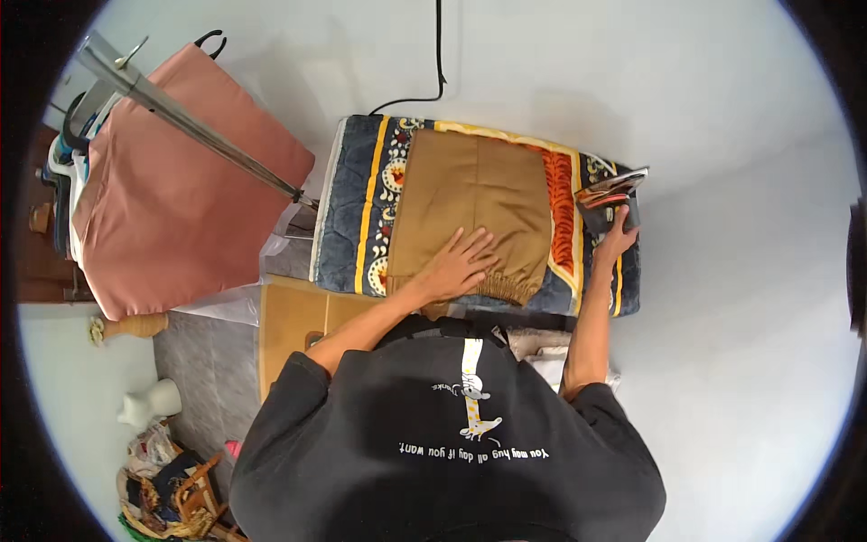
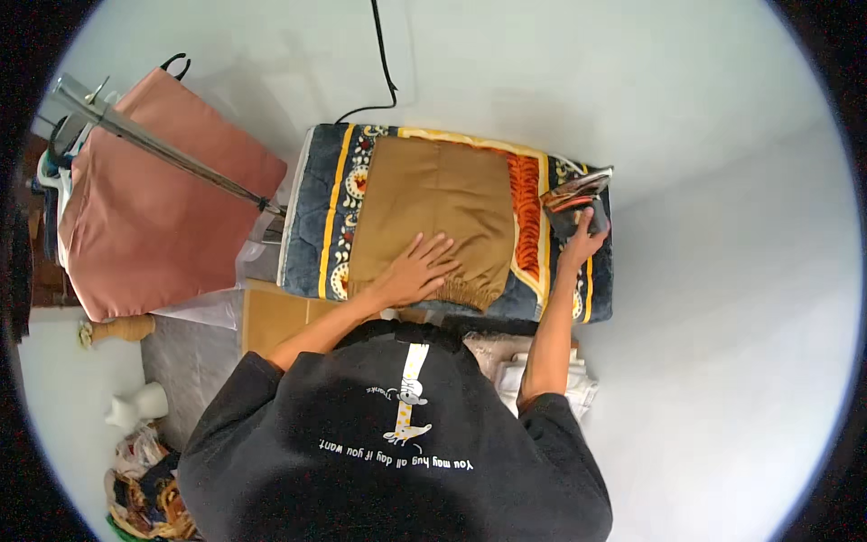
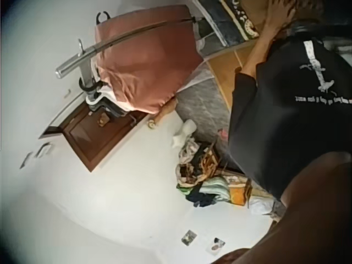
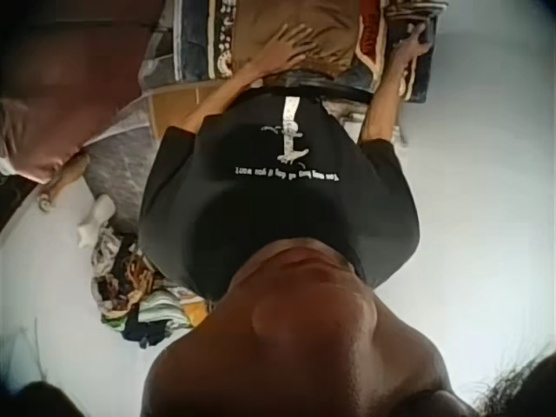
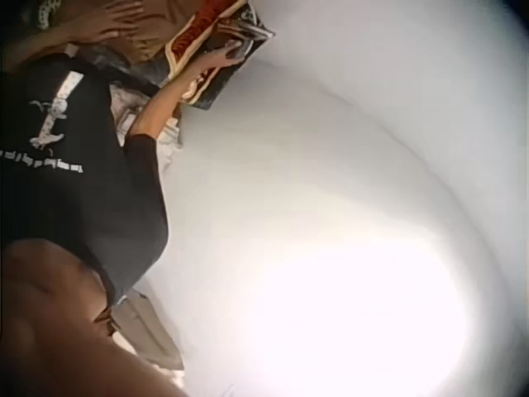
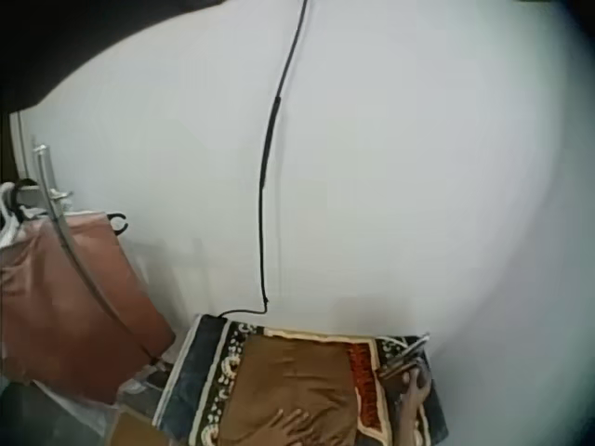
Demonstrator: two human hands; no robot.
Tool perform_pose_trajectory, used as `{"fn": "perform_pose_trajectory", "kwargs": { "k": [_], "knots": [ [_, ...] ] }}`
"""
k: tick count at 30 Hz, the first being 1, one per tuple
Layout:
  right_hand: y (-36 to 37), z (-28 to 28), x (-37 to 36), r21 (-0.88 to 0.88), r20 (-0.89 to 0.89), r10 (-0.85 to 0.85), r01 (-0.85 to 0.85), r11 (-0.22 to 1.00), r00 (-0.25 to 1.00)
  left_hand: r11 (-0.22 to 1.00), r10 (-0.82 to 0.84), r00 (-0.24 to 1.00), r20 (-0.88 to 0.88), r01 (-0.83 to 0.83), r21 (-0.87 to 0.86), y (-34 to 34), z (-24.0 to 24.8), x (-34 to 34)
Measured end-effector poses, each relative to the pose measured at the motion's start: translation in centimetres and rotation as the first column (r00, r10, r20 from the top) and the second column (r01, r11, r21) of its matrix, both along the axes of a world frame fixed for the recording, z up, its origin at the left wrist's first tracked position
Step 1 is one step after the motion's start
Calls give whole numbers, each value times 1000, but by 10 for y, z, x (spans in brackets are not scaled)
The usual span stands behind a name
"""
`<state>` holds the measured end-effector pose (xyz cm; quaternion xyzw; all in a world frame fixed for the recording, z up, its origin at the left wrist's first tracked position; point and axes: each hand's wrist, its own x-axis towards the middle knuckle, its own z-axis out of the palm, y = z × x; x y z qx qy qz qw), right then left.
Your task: The recorder is ironing and folding a pair of brown pants on an ironing board.
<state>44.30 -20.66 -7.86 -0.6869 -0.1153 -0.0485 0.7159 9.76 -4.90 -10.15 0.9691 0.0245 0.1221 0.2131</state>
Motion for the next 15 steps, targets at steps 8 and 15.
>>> {"fn": "perform_pose_trajectory", "kwargs": {
  "k": [8,15],
  "knots": [
    [54,93,-38,-685,572,466,80,724,675,962,274,962,11,-274,3,14,26,-47],
    [157,62,-144,-951,246,944,-132,278,219,898,434,900,-42,-428,105,5,4,-56]
  ]
}}
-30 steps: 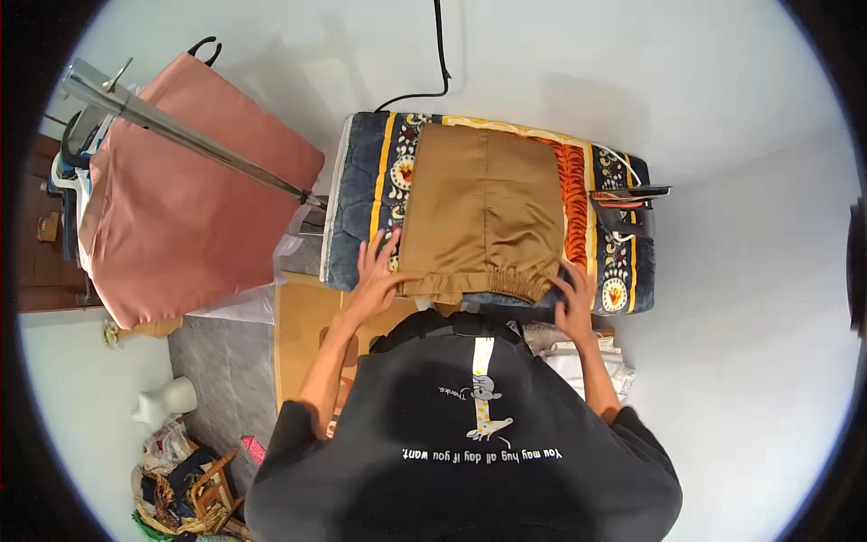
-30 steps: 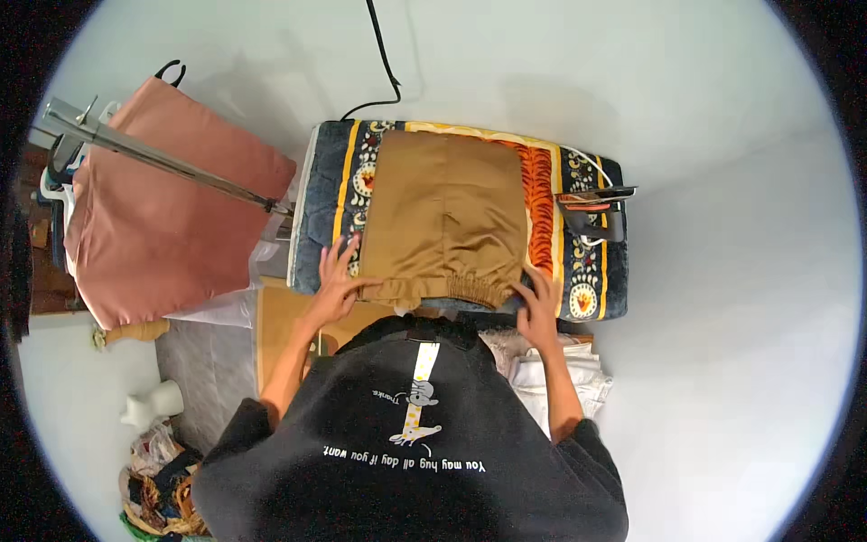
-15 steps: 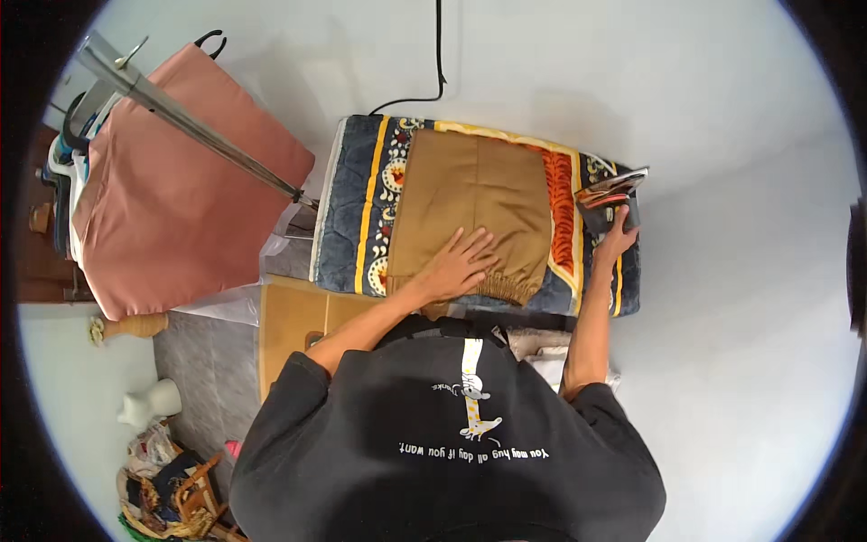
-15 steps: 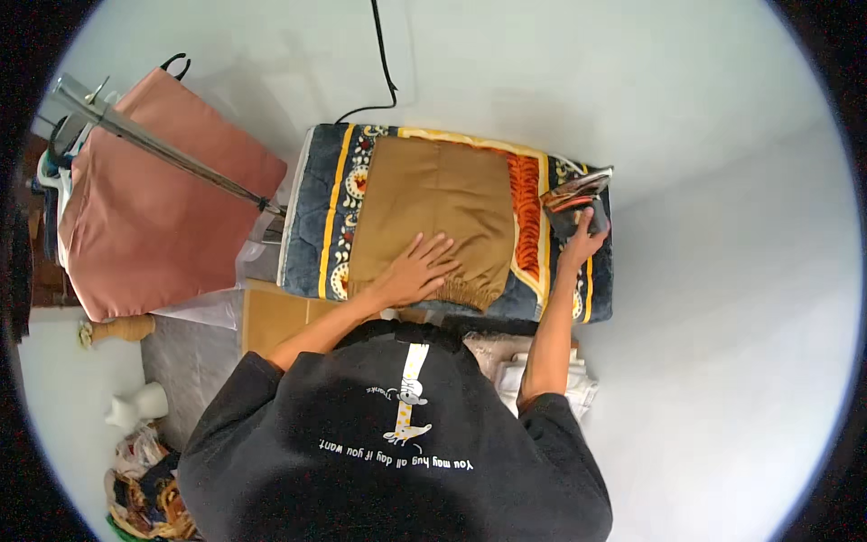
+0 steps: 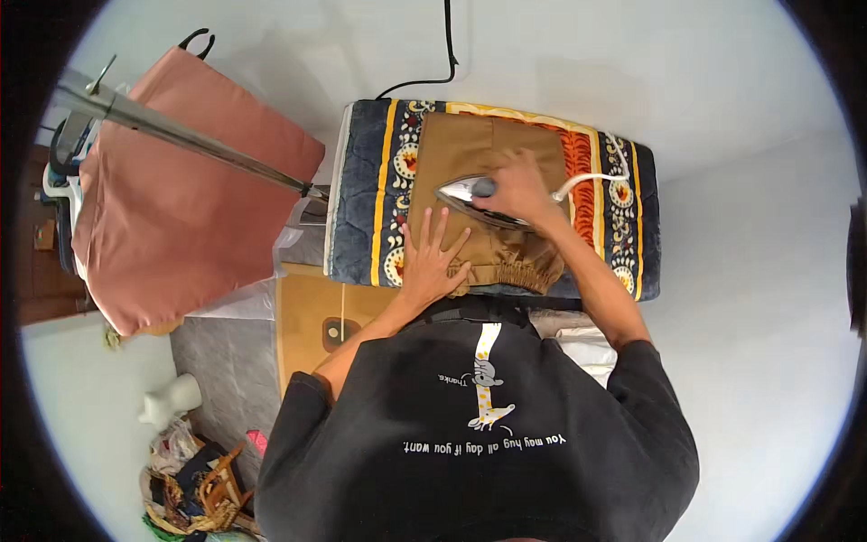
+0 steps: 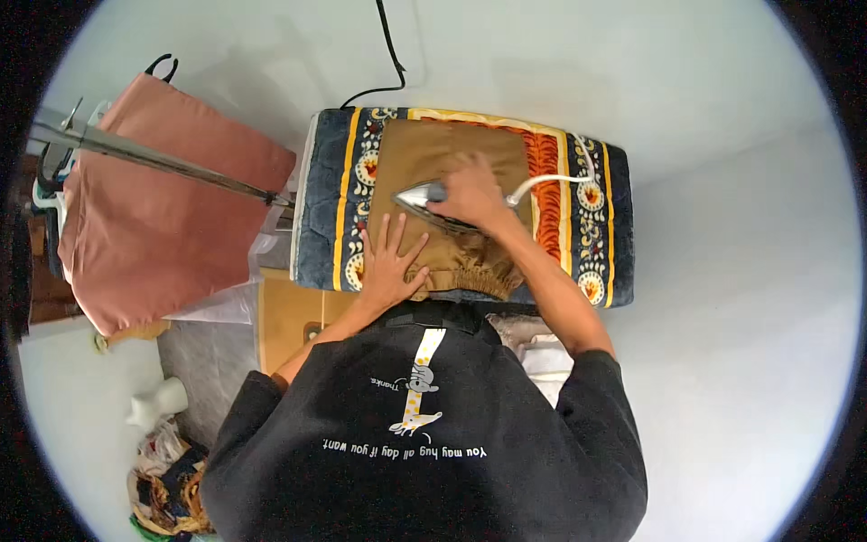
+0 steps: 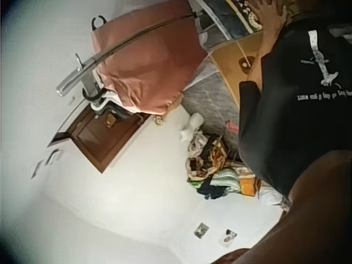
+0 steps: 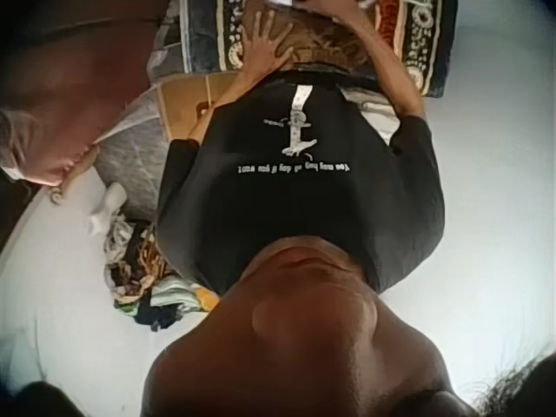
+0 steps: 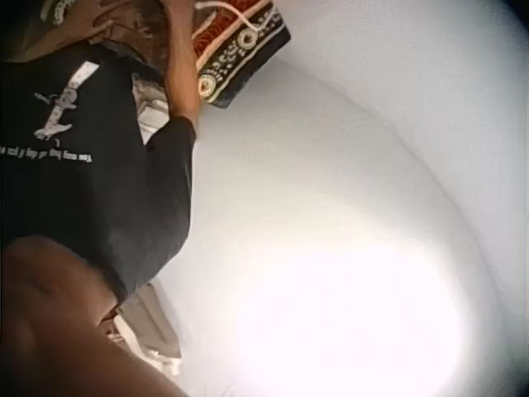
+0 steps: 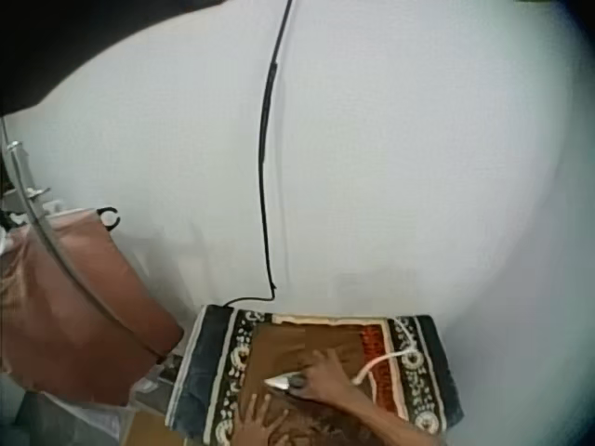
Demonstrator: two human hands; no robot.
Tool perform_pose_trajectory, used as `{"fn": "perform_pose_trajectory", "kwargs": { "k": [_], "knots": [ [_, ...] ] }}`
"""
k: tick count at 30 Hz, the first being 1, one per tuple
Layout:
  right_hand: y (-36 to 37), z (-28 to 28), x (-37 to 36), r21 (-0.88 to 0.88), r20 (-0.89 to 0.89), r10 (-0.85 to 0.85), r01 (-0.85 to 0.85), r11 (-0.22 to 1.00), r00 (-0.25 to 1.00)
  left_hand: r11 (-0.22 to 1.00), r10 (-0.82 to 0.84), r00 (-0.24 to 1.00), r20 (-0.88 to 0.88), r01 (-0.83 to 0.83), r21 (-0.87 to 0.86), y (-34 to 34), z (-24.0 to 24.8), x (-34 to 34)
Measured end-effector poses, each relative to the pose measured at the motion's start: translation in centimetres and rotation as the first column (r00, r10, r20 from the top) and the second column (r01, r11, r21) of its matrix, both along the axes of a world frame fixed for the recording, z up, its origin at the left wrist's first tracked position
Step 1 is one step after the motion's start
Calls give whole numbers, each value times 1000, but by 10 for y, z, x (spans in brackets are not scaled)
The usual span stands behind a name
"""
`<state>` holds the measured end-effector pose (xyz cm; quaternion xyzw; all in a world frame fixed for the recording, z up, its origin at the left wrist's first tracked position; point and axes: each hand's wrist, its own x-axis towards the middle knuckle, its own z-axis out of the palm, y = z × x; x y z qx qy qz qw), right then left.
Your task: The recorder is ironing and folding a pair of brown pants on an ironing board.
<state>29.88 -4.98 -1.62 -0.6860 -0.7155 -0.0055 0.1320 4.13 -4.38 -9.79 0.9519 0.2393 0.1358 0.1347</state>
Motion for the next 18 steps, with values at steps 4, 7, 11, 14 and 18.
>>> {"fn": "perform_pose_trajectory", "kwargs": {
  "k": [4,7,11,14,18],
  "knots": [
    [63,-8,-21,-172,-21,-177,171,970,984,999,32,997,-73,-33,-17,0,-5,-1],
    [101,-14,-2,66,37,-334,331,941,942,999,17,998,-64,-19,-26,-1,0,0],
    [133,-3,14,-195,40,-349,350,916,936,999,25,997,-66,-28,-44,-2,-1,0],
    [119,0,14,-310,16,-274,265,913,962,998,24,996,-83,-29,-56,0,-5,-3],
    [82,-9,65,-352,-6,-519,484,801,855,996,10,994,-113,-20,-92,0,-1,-3]
  ]
}}
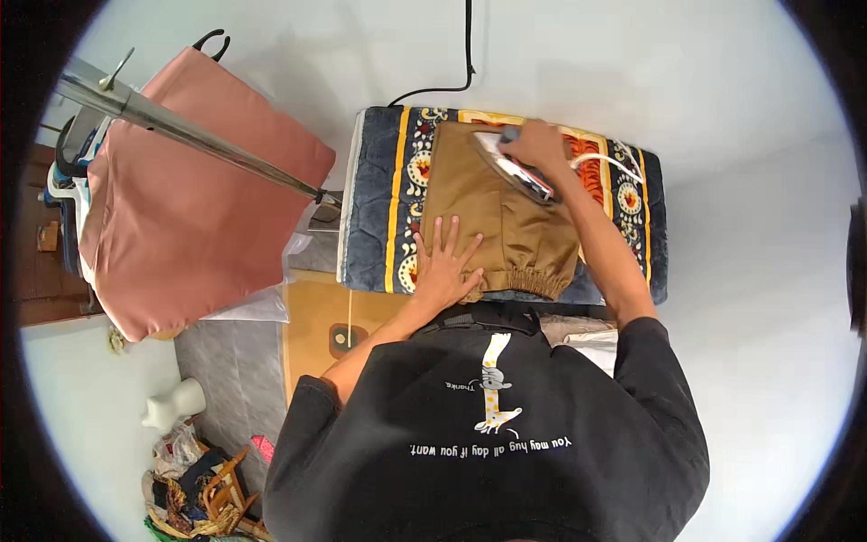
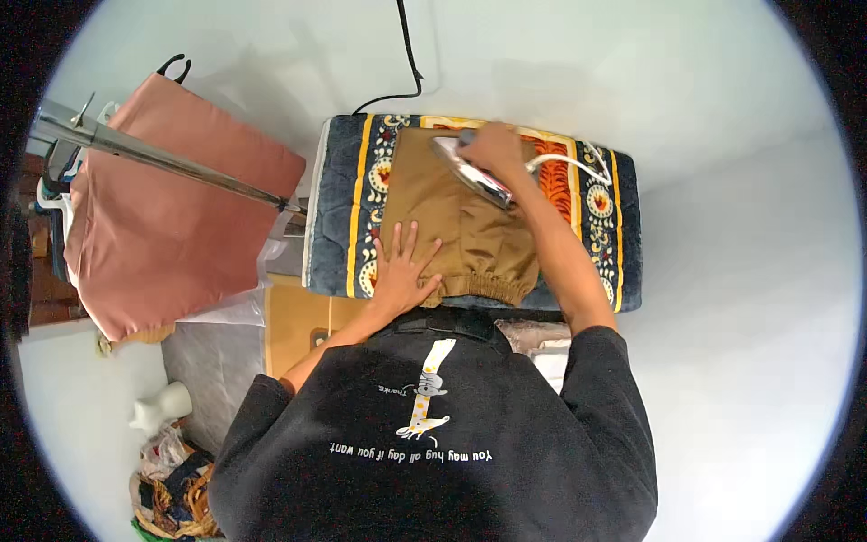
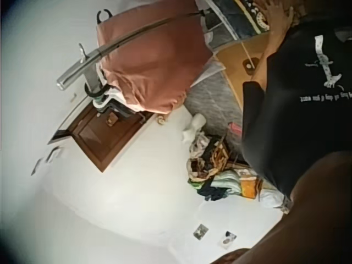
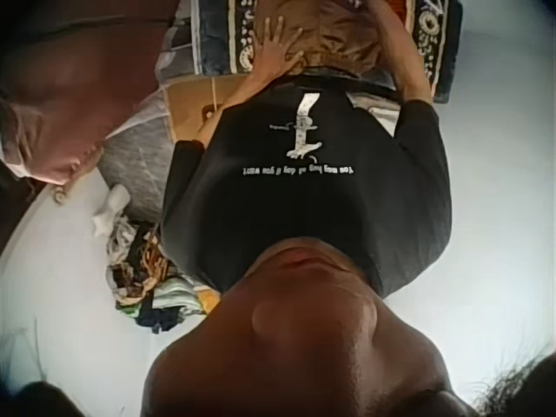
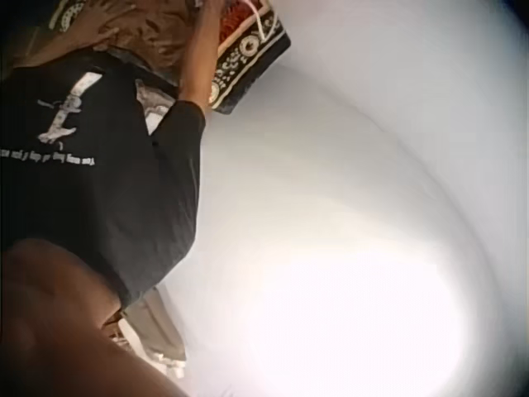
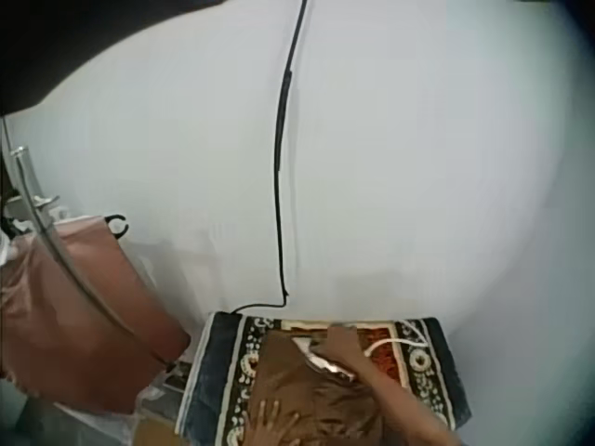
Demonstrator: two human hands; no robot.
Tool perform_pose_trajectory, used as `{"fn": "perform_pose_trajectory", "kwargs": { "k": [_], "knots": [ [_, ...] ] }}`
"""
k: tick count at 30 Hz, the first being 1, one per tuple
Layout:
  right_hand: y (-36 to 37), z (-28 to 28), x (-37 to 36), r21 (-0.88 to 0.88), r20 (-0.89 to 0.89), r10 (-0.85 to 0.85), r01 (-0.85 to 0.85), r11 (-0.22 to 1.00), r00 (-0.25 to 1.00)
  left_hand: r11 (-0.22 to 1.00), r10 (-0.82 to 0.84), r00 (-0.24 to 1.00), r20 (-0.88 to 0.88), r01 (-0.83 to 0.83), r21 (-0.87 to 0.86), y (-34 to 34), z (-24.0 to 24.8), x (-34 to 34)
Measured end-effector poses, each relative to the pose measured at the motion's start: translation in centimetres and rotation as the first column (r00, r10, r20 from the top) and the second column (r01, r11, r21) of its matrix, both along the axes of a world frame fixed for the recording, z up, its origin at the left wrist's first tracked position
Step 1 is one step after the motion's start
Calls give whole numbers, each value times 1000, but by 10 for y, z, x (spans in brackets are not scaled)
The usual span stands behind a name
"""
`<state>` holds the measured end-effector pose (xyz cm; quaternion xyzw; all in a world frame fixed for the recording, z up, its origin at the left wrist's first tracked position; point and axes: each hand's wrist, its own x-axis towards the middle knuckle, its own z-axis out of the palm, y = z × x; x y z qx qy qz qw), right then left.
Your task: The recorder is ironing and folding a pair of brown pants on an ironing board.
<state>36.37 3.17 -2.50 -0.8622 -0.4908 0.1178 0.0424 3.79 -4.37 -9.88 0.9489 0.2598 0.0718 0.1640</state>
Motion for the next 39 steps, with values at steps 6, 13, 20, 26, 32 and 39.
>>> {"fn": "perform_pose_trajectory", "kwargs": {
  "k": [6,13,20,26,32,39],
  "knots": [
    [-82,-18,75,125,15,-163,159,979,987,961,57,997,43,-43,-274,22,39,11],
    [-86,15,19,79,-127,241,-232,969,962,983,-14,854,521,107,-150,135,32,109],
    [-126,-1,3,86,-26,370,-367,926,929,988,-97,979,177,74,133,150,-37,135],
    [-179,14,41,8,53,189,-190,982,981,979,-52,988,145,22,202,145,-28,131],
    [-202,19,103,450,41,-360,305,840,932,871,-481,867,130,455,184,33,-5,95],
    [-224,-18,93,716,-627,-227,666,209,745,995,-92,912,400,104,-7,21,23,69]
  ]
}}
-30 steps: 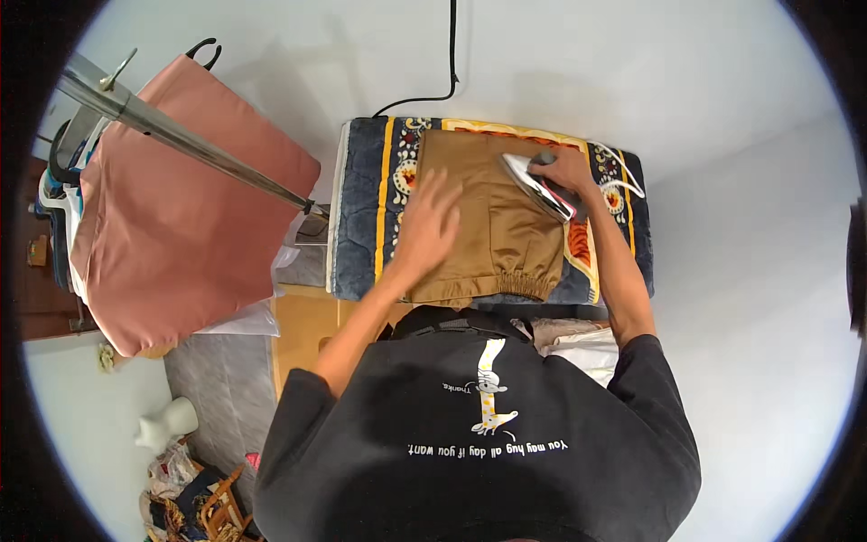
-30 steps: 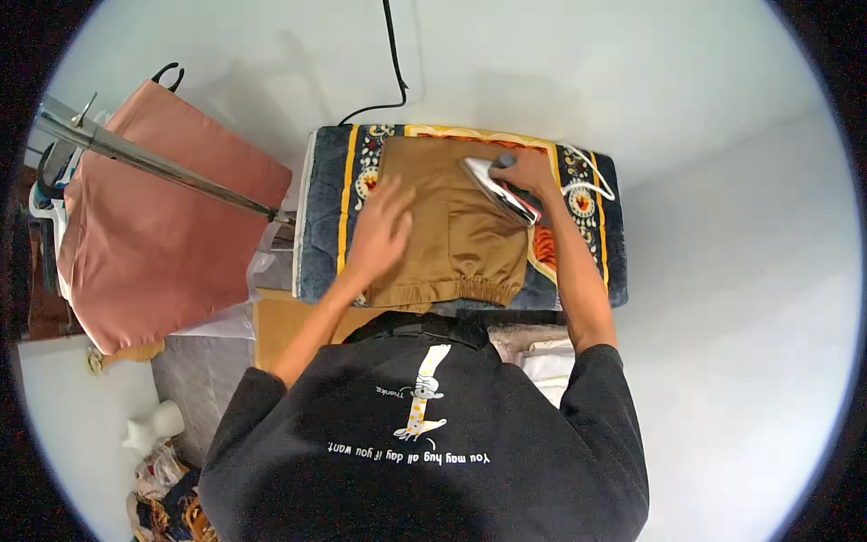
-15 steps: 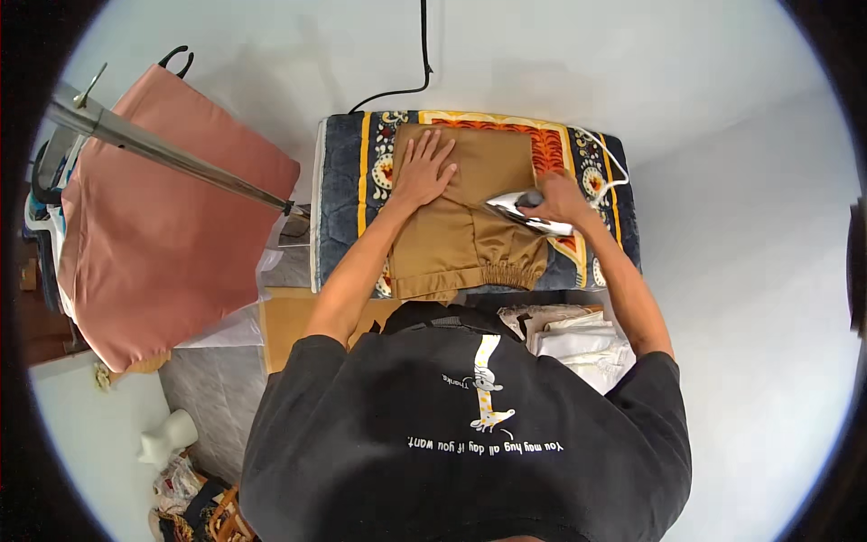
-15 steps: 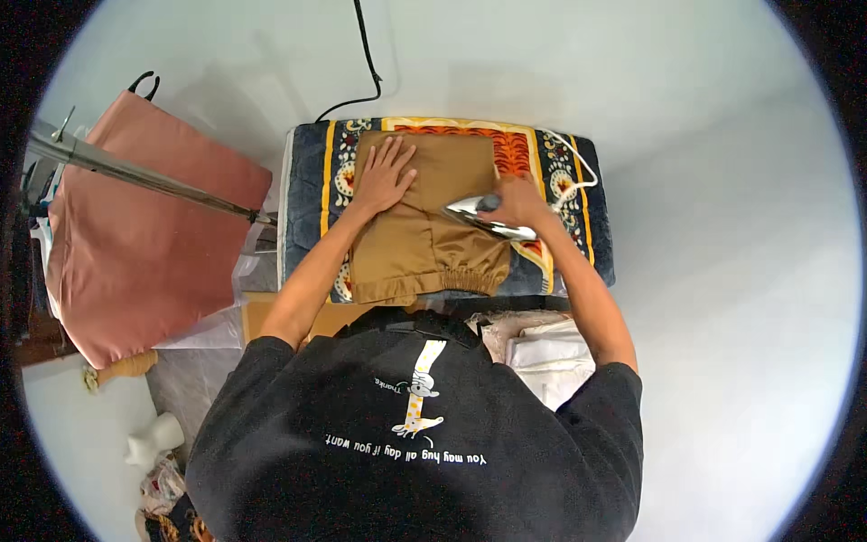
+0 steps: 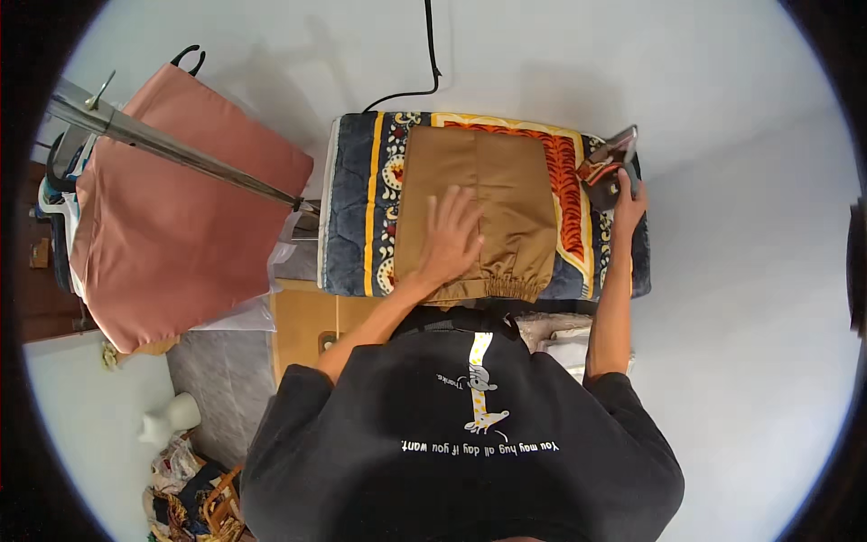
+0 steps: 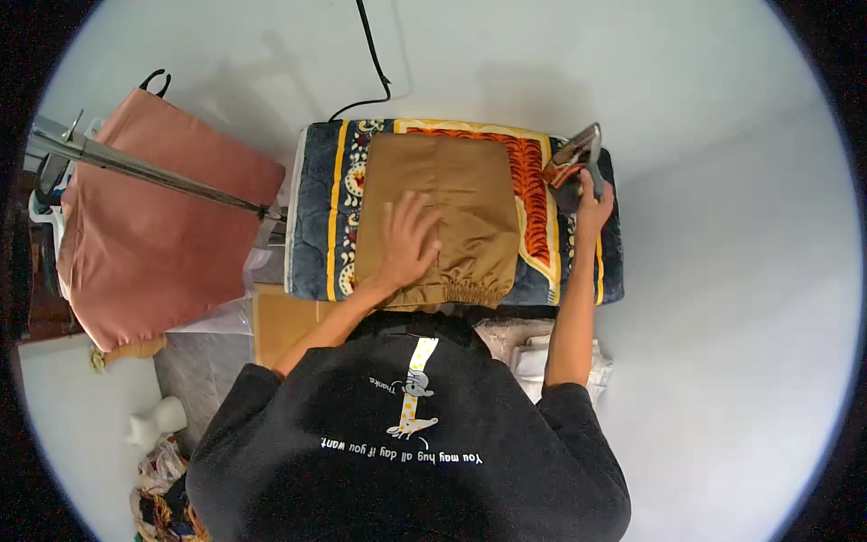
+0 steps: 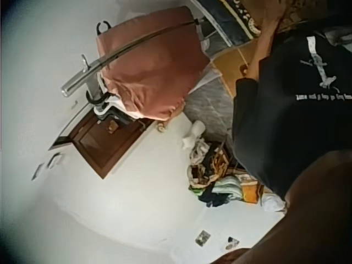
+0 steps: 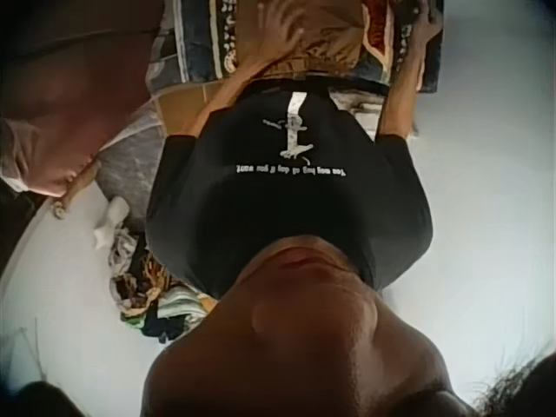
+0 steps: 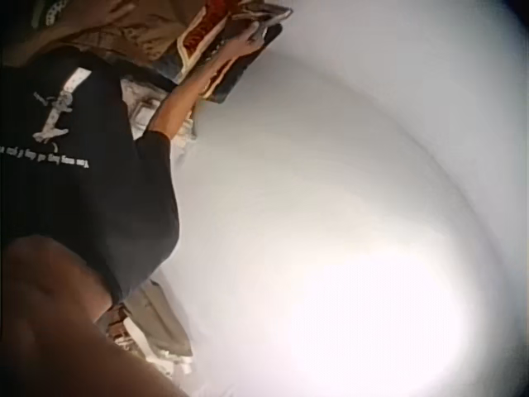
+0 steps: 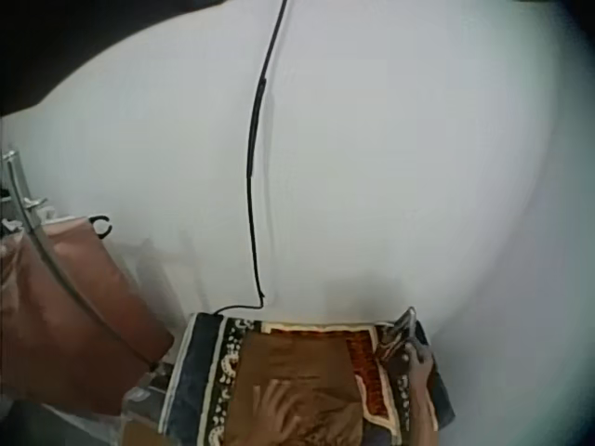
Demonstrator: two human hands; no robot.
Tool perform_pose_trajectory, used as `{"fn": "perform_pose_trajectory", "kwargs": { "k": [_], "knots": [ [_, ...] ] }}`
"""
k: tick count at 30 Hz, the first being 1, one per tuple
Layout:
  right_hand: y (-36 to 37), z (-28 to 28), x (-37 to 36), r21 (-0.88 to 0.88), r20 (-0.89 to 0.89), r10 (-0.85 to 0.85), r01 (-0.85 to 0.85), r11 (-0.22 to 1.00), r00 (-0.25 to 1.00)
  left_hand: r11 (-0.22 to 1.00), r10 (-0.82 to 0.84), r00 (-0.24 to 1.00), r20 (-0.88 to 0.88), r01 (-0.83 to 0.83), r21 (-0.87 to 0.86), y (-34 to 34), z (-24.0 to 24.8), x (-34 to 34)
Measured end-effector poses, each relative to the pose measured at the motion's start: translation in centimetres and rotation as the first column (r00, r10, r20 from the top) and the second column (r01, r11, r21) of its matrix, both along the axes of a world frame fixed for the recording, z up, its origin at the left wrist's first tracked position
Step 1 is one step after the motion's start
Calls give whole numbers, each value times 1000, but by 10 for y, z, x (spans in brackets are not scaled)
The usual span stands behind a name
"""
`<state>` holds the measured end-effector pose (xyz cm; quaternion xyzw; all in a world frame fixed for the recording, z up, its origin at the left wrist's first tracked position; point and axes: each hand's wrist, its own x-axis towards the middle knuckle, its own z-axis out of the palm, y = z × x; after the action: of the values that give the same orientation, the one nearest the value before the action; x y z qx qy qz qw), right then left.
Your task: The recorder is ironing and folding a pair of brown pants on an ironing board.
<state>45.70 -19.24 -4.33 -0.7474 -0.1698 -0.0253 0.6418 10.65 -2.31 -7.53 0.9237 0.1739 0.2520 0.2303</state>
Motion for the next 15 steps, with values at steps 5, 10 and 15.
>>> {"fn": "perform_pose_trajectory", "kwargs": {
  "k": [5,10,15],
  "knots": [
    [-34,-35,-20,-65,-11,-143,142,988,990,806,584,810,-50,-586,-86,30,-16,-54],
    [-55,-40,-38,-168,55,-54,62,984,997,736,561,788,-253,-614,-283,47,-30,-89],
    [-53,-33,-80,-19,240,-519,538,843,821,763,467,798,-380,-581,-284,58,-37,-76]
  ]
}}
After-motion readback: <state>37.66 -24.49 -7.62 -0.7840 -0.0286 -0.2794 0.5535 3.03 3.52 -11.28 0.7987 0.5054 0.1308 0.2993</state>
